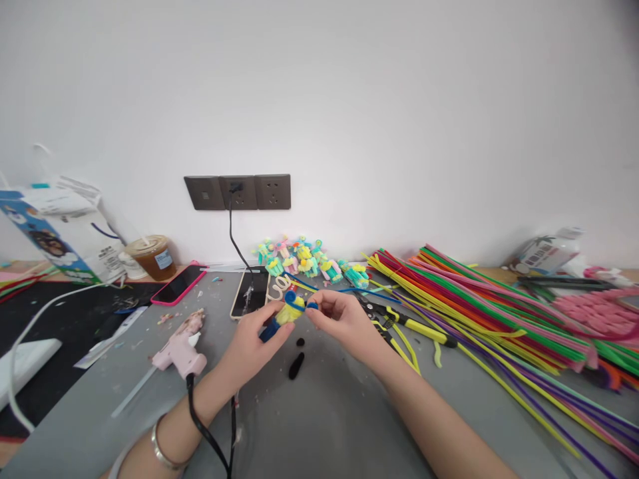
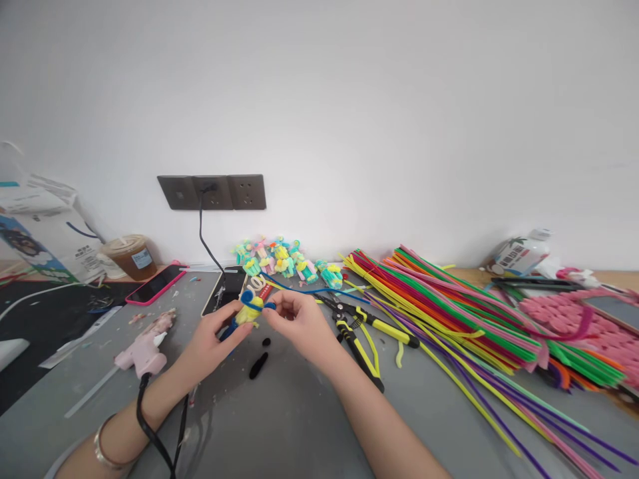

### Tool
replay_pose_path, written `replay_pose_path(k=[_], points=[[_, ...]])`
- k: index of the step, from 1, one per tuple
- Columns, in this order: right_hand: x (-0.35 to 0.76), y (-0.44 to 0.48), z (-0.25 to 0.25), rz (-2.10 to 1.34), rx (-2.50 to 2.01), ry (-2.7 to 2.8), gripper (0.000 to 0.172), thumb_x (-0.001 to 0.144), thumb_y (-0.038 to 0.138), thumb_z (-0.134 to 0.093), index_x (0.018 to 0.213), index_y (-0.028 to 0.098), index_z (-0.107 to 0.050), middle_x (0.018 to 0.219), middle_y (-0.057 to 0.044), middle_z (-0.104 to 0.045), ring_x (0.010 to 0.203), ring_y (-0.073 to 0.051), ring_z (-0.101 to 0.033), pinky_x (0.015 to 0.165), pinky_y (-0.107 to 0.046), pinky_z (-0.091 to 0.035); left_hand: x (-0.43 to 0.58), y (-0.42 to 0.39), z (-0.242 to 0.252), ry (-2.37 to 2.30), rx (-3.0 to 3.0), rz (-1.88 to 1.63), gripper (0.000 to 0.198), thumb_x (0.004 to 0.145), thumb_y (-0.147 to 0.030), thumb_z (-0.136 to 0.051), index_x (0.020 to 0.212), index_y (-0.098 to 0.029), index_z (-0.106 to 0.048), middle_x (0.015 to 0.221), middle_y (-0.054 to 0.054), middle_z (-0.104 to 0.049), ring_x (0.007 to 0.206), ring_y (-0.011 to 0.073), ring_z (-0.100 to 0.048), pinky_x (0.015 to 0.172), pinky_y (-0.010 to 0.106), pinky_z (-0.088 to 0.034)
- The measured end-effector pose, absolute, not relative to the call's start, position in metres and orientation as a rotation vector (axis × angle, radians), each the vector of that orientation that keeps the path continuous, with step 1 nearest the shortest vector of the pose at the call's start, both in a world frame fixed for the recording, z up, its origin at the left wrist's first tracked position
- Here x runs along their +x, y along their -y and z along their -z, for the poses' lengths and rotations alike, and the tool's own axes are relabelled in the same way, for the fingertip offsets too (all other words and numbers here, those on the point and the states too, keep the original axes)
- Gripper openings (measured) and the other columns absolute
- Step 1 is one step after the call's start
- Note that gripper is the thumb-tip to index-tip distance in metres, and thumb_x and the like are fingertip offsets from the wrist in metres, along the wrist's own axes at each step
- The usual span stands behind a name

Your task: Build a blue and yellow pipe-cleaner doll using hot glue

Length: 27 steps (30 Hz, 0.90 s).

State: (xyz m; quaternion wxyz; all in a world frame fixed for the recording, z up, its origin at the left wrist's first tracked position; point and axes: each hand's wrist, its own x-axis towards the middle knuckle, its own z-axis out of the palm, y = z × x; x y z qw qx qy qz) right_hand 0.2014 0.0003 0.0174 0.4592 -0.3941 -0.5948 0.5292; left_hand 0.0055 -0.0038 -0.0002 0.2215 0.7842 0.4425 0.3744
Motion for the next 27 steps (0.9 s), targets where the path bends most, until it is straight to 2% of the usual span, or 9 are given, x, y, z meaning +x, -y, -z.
replay_pose_path(k=[21,27], points=[[0.2051,0.0002,-0.0198,-1.327,-0.957,1.553,0.031,0.076,0.044,-0.069,0.069,0.018,-0.053,0.061,0.005,-0.046,0.056,-0.009,-0.038,0.055,-0.025,-0.031,0.0047,0.0031,0.0036,-1.256,2.181,-1.039,0.026,0.09,-0.039,-0.057,0.092,-0.015,-0.065,0.081,0.005,-0.068,0.071,0.018,-0.061,0.073,0.029,-0.05],[0.2053,-0.0011,-0.0163,-1.311,-0.949,1.564,0.031,0.078,0.045,-0.068,0.07,0.019,-0.053,0.06,0.006,-0.045,0.055,-0.009,-0.037,0.054,-0.025,-0.03,0.0046,0.0035,0.0023,-1.244,2.193,-1.034,0.024,0.09,-0.039,-0.056,0.093,-0.016,-0.064,0.078,0.003,-0.066,0.07,0.0171,-0.06,0.072,0.028,-0.049]])
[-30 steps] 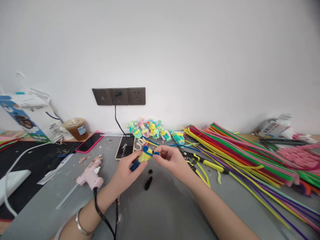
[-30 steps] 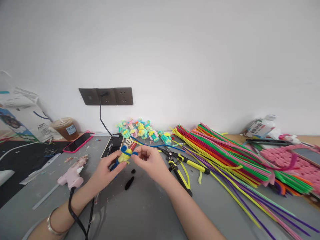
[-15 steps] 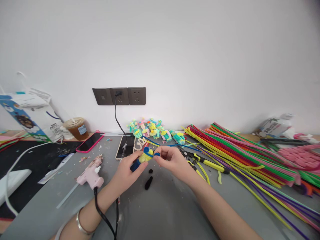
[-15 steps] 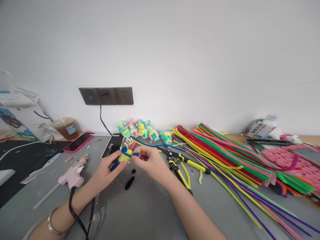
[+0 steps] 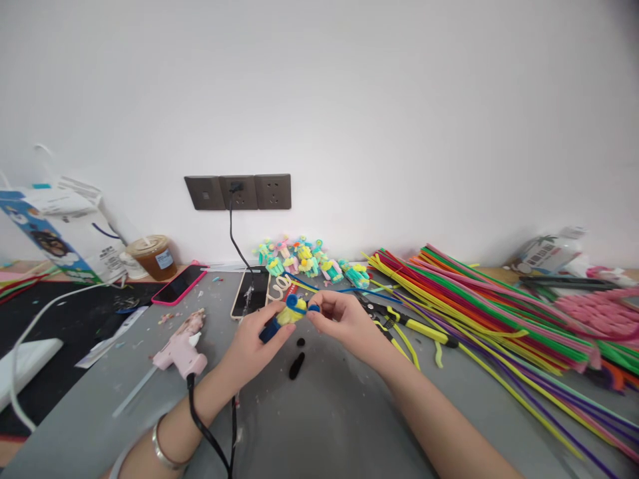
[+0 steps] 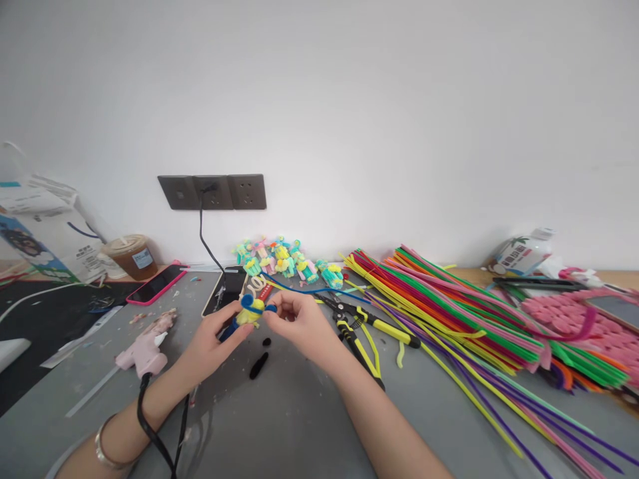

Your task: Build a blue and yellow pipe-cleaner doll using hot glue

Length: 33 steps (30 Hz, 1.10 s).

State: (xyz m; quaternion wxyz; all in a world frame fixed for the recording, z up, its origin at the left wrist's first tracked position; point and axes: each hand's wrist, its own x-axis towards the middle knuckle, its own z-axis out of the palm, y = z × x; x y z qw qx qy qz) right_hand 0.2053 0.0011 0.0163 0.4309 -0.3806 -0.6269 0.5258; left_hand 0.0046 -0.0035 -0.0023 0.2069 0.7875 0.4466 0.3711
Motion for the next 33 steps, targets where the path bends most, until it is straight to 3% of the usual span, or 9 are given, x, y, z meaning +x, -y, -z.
replay_pose_path(k=[11,24,33], points=[[0.207,-0.0008,-0.0179,-1.298,-0.904,1.539,0.036,0.082,0.052,-0.068,0.084,0.022,-0.047,0.058,0.008,-0.046,0.054,-0.01,-0.041,0.055,-0.026,-0.033,0.0056,0.0043,-0.002,-1.23,2.095,-1.014,0.025,0.094,-0.04,-0.051,0.1,-0.017,-0.061,0.079,0.002,-0.065,0.074,0.0176,-0.061,0.069,0.026,-0.047],[0.2063,-0.0012,-0.0188,-1.252,-0.934,1.546,0.039,0.08,0.056,-0.068,0.08,0.019,-0.053,0.062,0.006,-0.045,0.056,-0.01,-0.04,0.054,-0.025,-0.031,0.0046,0.0035,0.0038,-1.198,2.022,-0.968,0.033,0.095,-0.042,-0.051,0.111,-0.015,-0.061,0.093,0.007,-0.069,0.083,0.0202,-0.065,0.072,0.027,-0.051],[0.2073,-0.002,-0.0159,-1.243,-0.937,1.556,0.04,0.08,0.056,-0.068,0.079,0.019,-0.055,0.065,0.005,-0.046,0.058,-0.01,-0.04,0.054,-0.025,-0.032,0.0035,0.0037,0.0052,-1.197,2.025,-0.956,0.033,0.095,-0.043,-0.051,0.108,-0.014,-0.061,0.093,0.007,-0.069,0.083,0.0199,-0.064,0.073,0.027,-0.051]])
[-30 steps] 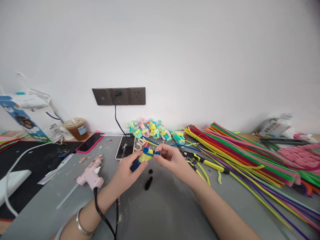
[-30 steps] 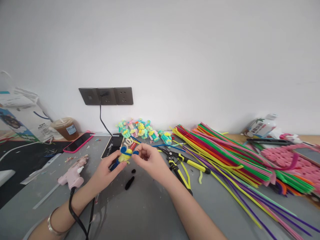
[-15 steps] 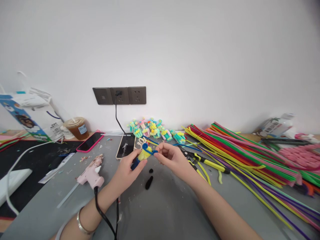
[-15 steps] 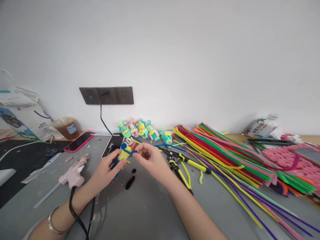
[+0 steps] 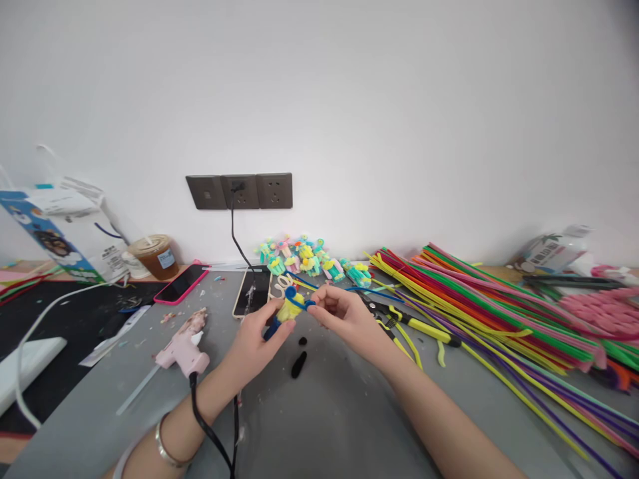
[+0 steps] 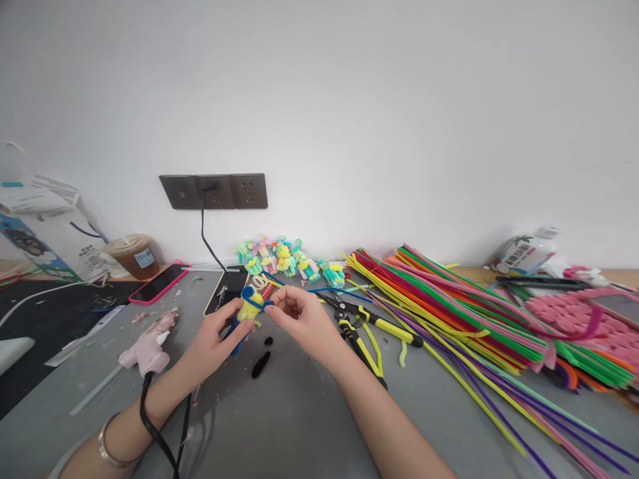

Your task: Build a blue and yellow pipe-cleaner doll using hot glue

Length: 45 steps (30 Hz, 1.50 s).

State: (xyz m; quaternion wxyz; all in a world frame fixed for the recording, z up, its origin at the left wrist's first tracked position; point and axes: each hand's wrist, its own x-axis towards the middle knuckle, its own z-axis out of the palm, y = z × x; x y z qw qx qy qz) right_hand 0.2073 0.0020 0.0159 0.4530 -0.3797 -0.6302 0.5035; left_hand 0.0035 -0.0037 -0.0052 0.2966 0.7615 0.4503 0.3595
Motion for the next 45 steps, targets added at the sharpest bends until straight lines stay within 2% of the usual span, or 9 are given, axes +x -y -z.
replay_pose_path(k=[11,19,25,35,45], points=[[0.2064,-0.0027,-0.0183,-1.237,-0.936,1.565,0.039,0.078,0.054,-0.07,0.075,0.018,-0.056,0.067,0.003,-0.049,0.06,-0.01,-0.042,0.056,-0.026,-0.033,0.0047,0.0039,0.0046,-1.186,2.063,-0.981,0.031,0.095,-0.04,-0.052,0.111,-0.015,-0.061,0.09,0.006,-0.07,0.084,0.0198,-0.066,0.073,0.026,-0.052],[0.2069,-0.0022,-0.0189,-1.235,-0.961,1.56,0.038,0.076,0.054,-0.071,0.076,0.018,-0.057,0.066,0.004,-0.049,0.059,-0.01,-0.042,0.057,-0.026,-0.032,0.0038,0.0047,0.0037,-1.197,2.075,-0.982,0.029,0.094,-0.04,-0.053,0.104,-0.015,-0.061,0.083,0.004,-0.068,0.078,0.0182,-0.064,0.07,0.026,-0.051],[0.2065,-0.002,-0.0199,-1.324,-0.926,1.511,0.044,0.072,0.059,-0.074,0.076,0.018,-0.057,0.065,0.005,-0.047,0.058,-0.01,-0.039,0.056,-0.025,-0.032,0.0041,0.0041,0.0041,-1.205,2.093,-0.988,0.027,0.094,-0.041,-0.052,0.097,-0.016,-0.06,0.082,0.004,-0.067,0.074,0.0171,-0.062,0.068,0.026,-0.05],[0.2068,-0.0012,-0.0197,-1.328,-0.928,1.542,0.044,0.075,0.059,-0.071,0.071,0.018,-0.055,0.063,0.005,-0.044,0.057,-0.009,-0.036,0.056,-0.025,-0.031,0.0052,0.0047,0.0027,-1.205,2.115,-0.974,0.027,0.093,-0.041,-0.052,0.098,-0.016,-0.06,0.08,0.003,-0.066,0.074,0.0172,-0.063,0.067,0.025,-0.05],[0.2064,0.0008,-0.0222,-1.332,-0.911,1.539,0.043,0.075,0.058,-0.071,0.07,0.018,-0.056,0.064,0.004,-0.049,0.058,-0.009,-0.038,0.055,-0.024,-0.033,0.0036,0.0041,0.003,-1.198,2.156,-0.963,0.027,0.093,-0.041,-0.053,0.094,-0.016,-0.063,0.075,0.003,-0.066,0.076,0.0186,-0.065,0.071,0.027,-0.05]])
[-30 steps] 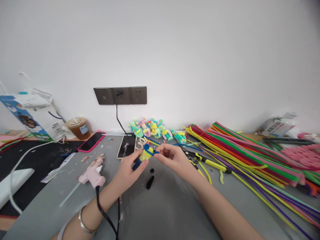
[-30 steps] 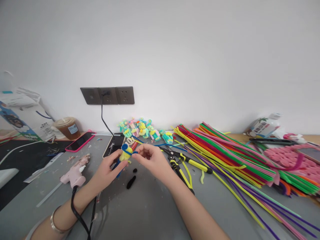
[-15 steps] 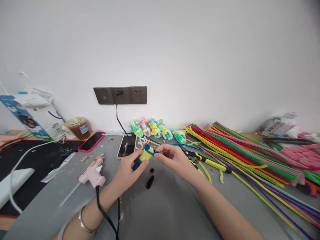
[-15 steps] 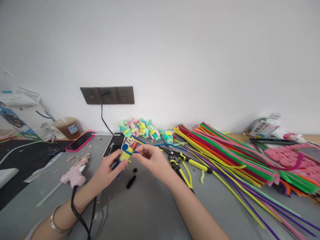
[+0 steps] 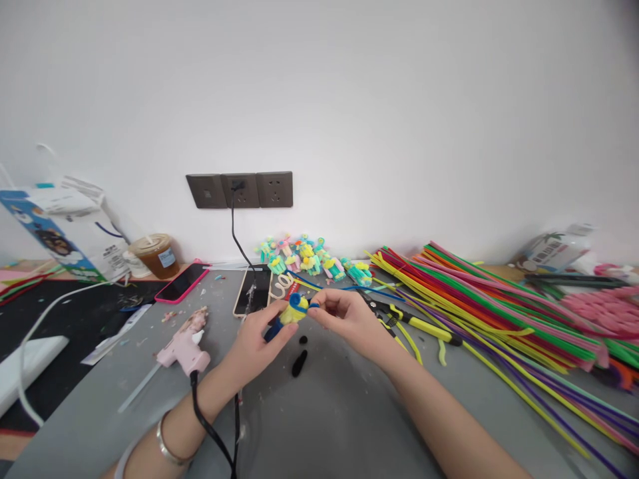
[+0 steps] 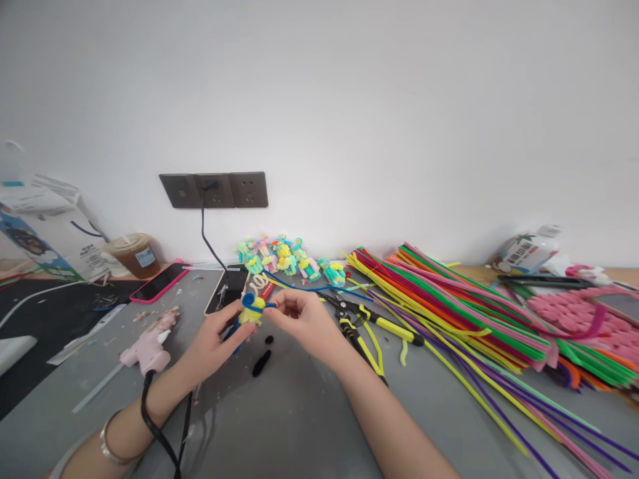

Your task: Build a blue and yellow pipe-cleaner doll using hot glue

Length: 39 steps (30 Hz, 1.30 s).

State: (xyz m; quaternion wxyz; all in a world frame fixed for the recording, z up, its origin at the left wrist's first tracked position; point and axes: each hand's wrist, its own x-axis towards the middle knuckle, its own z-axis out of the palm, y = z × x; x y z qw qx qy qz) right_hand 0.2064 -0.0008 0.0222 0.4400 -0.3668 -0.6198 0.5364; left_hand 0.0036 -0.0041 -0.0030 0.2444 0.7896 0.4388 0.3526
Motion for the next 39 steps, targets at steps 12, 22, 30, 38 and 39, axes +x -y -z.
replay_pose_path(k=[12,22,30,38,39], points=[[0.2072,0.0004,-0.0222,-1.316,-0.9,1.545,0.042,0.076,0.056,-0.072,0.071,0.018,-0.054,0.064,0.005,-0.048,0.057,-0.009,-0.039,0.056,-0.025,-0.032,0.0044,0.0054,0.003,-1.203,2.134,-0.953,0.029,0.094,-0.041,-0.051,0.097,-0.015,-0.062,0.079,0.004,-0.067,0.073,0.0173,-0.062,0.068,0.026,-0.048],[0.2131,-0.0033,-0.0219,-1.162,-0.9,1.562,0.038,0.078,0.053,-0.073,0.091,0.022,-0.056,0.076,0.0,-0.056,0.068,-0.014,-0.051,0.06,-0.027,-0.04,0.0054,0.0059,-0.0002,-1.12,1.958,-0.955,0.034,0.097,-0.045,-0.047,0.097,-0.015,-0.062,0.077,0.004,-0.067,0.067,0.0164,-0.061,0.061,0.024,-0.048],[0.2136,-0.004,-0.0201,-1.204,-0.88,1.569,0.036,0.078,0.052,-0.073,0.089,0.022,-0.055,0.083,-0.002,-0.062,0.074,-0.015,-0.058,0.066,-0.028,-0.045,0.0049,0.0054,0.0032,-1.113,1.965,-0.952,0.033,0.097,-0.045,-0.048,0.097,-0.016,-0.063,0.076,0.003,-0.068,0.067,0.0161,-0.062,0.064,0.025,-0.05],[0.2125,-0.0041,-0.0189,-1.194,-0.898,1.566,0.036,0.079,0.053,-0.072,0.082,0.02,-0.057,0.078,0.0,-0.058,0.069,-0.014,-0.053,0.063,-0.027,-0.041,0.0063,0.0052,0.0016,-1.125,1.996,-0.955,0.031,0.095,-0.041,-0.051,0.104,-0.015,-0.065,0.076,0.003,-0.069,0.068,0.017,-0.063,0.064,0.025,-0.05],[0.2122,-0.004,-0.0186,-1.193,-0.899,1.567,0.036,0.079,0.053,-0.072,0.081,0.02,-0.057,0.077,0.0,-0.058,0.068,-0.013,-0.052,0.063,-0.027,-0.041,0.0062,0.0051,0.0021,-1.128,1.995,-0.956,0.031,0.095,-0.041,-0.051,0.105,-0.015,-0.065,0.076,0.003,-0.069,0.068,0.0171,-0.063,0.064,0.025,-0.05]])
